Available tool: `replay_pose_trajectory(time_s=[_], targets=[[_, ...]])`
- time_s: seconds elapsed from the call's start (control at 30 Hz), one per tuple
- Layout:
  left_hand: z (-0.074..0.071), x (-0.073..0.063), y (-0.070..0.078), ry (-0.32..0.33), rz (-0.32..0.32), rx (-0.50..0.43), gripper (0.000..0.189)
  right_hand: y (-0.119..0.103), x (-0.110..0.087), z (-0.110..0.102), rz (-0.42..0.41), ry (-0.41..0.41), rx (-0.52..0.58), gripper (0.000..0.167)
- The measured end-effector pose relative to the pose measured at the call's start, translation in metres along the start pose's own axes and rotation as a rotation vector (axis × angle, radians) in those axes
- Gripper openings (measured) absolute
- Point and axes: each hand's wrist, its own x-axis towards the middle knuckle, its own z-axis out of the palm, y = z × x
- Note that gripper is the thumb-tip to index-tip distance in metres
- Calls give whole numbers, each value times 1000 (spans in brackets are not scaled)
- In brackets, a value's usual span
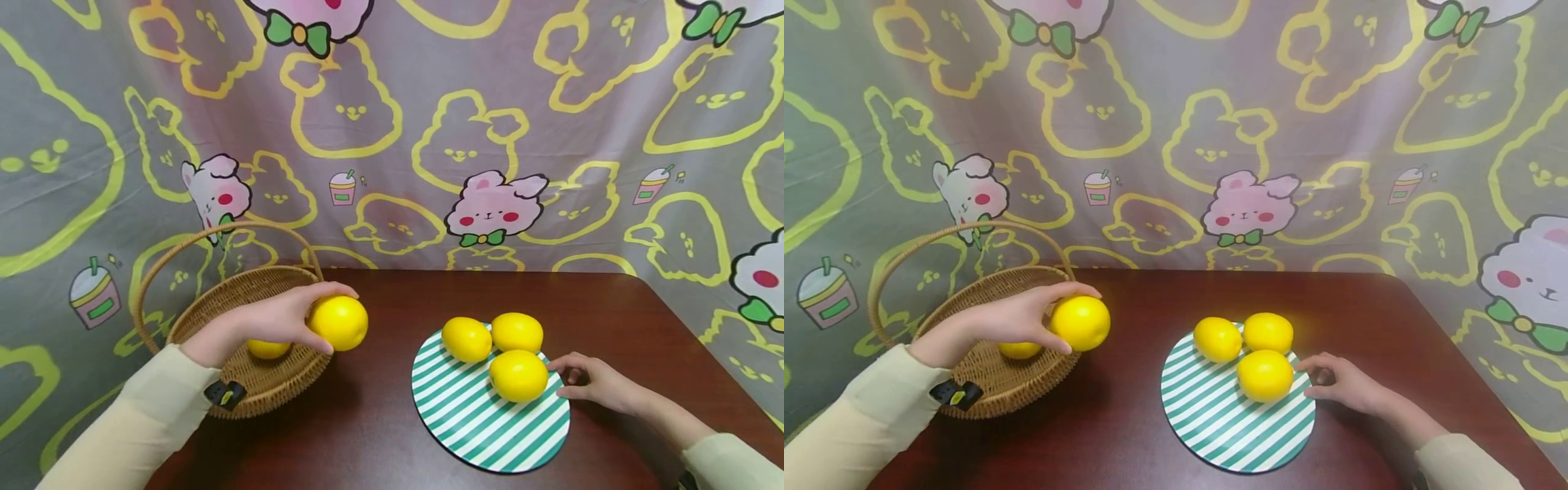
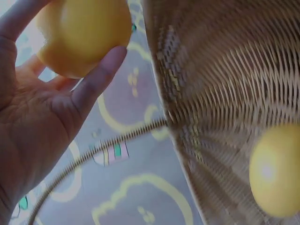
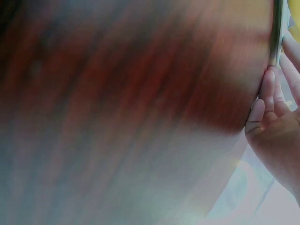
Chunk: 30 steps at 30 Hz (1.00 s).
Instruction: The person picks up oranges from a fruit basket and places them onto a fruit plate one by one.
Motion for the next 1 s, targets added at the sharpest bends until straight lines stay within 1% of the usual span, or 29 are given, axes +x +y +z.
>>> replay_pose_trajectory(time_s=[0.1, 0.23, 0.43, 0.6, 0.8, 1.0], targets=[[9, 9, 9, 2, 34, -22, 78, 0, -1, 0, -1, 4, 0, 38], [23, 23, 17, -3, 66, -51, 78, -1, -2, 1, -5, 2, 8, 37], [41, 38, 29, -6, 115, -49, 78, -1, -2, 1, -3, 0, 18, 38], [55, 46, 39, 3, 120, -44, 79, -2, 0, 1, 13, -8, 17, 39], [71, 63, 49, 36, 127, -21, 78, -2, 0, 0, 22, -8, 6, 39], [86, 81, 58, 32, 94, -24, 79, -2, 0, 0, 23, 0, 7, 39]])
